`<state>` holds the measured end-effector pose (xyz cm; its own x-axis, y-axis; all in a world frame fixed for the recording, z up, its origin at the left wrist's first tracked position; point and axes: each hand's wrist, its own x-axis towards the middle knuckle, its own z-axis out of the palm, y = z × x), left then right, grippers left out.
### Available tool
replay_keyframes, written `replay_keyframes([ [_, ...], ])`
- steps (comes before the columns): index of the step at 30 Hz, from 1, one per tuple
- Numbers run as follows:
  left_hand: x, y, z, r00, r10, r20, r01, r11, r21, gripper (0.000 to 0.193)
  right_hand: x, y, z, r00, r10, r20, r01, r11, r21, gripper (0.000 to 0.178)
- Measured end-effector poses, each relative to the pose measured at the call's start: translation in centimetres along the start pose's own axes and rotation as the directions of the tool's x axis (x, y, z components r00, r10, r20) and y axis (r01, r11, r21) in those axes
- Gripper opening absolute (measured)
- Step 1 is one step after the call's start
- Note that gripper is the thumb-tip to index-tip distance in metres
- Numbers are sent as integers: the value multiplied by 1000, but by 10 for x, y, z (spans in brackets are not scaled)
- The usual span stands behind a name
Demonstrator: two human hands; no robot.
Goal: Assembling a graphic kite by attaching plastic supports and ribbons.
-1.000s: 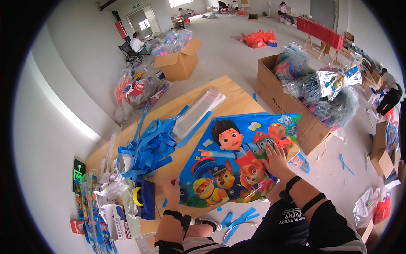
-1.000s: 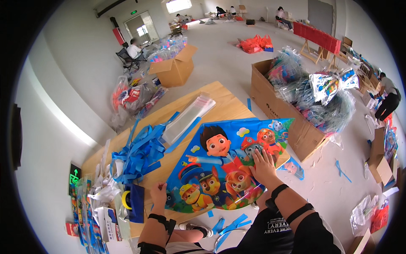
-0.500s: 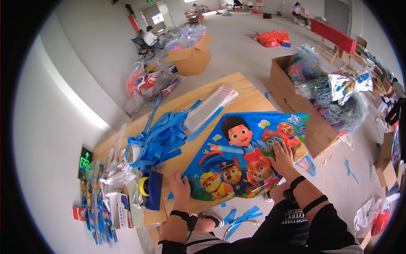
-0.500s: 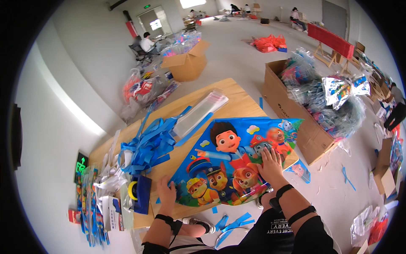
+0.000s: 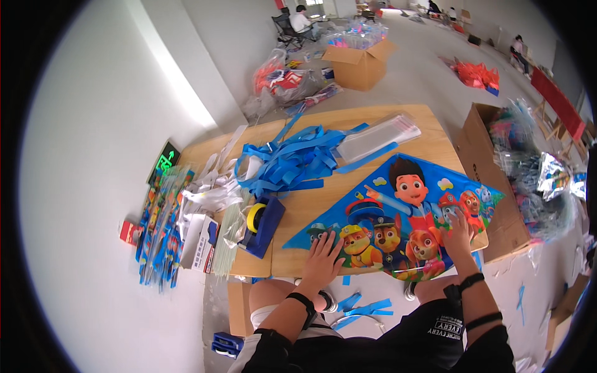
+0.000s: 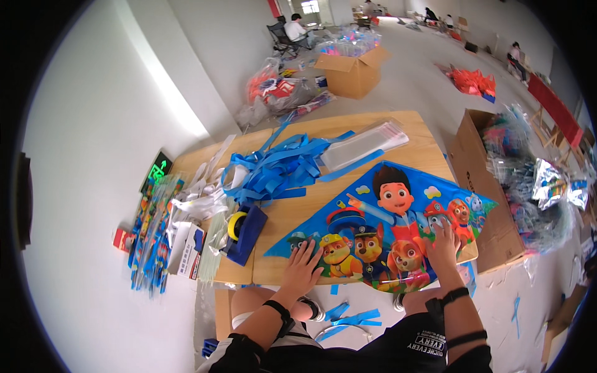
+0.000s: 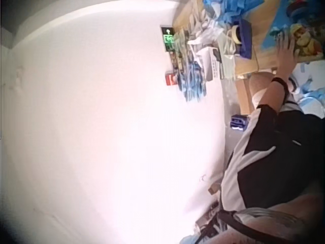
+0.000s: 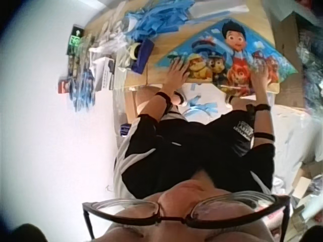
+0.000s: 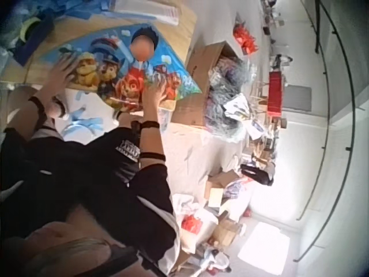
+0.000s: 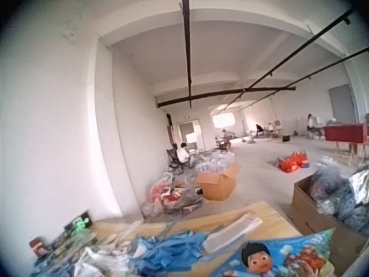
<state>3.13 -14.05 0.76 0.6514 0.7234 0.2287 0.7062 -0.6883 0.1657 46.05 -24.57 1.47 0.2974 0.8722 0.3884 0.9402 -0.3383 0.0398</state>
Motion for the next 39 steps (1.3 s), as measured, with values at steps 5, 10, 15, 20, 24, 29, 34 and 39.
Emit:
replay_keyframes([
  [5, -10, -7, -2, 999, -25, -36, 24, 1000, -20, 56, -3, -56, -181, 991, -14, 132, -130, -310, 942, 23],
  [10, -13, -8, -1, 998, -35, -47, 35, 999, 1, 55, -67, -18, -236, 960, -267, -78, -84, -543, 835, 33],
  [15, -12, -7, -3, 983, 0, -183, -19, 995, -99, 50, -83, -22, -247, 955, -292, -46, -115, -510, 853, 30],
  [20, -17, -11, 3, 958, -18, -285, -35, 983, -181, 37, -94, -39, -252, 949, -314, -17, -146, -489, 860, 28],
  [24, -18, -12, 5, 957, -22, -291, -37, 980, -195, 38, -98, -53, -256, 945, -326, -7, -155, -468, 870, 27],
  [29, -19, -14, 7, 952, -13, -306, -59, 973, -224, 37, -100, -64, -269, 947, -322, -8, -139, -429, 893, 27],
  [34, -21, -22, 9, 957, -47, -286, -54, 941, -334, 44, -98, -70, -285, 951, -310, -12, -112, -377, 919, 28],
  [39, -19, -41, 6, 852, -385, -355, -51, 613, -788, 52, -94, -74, -294, 956, -294, -21, -85, -345, 935, 29],
])
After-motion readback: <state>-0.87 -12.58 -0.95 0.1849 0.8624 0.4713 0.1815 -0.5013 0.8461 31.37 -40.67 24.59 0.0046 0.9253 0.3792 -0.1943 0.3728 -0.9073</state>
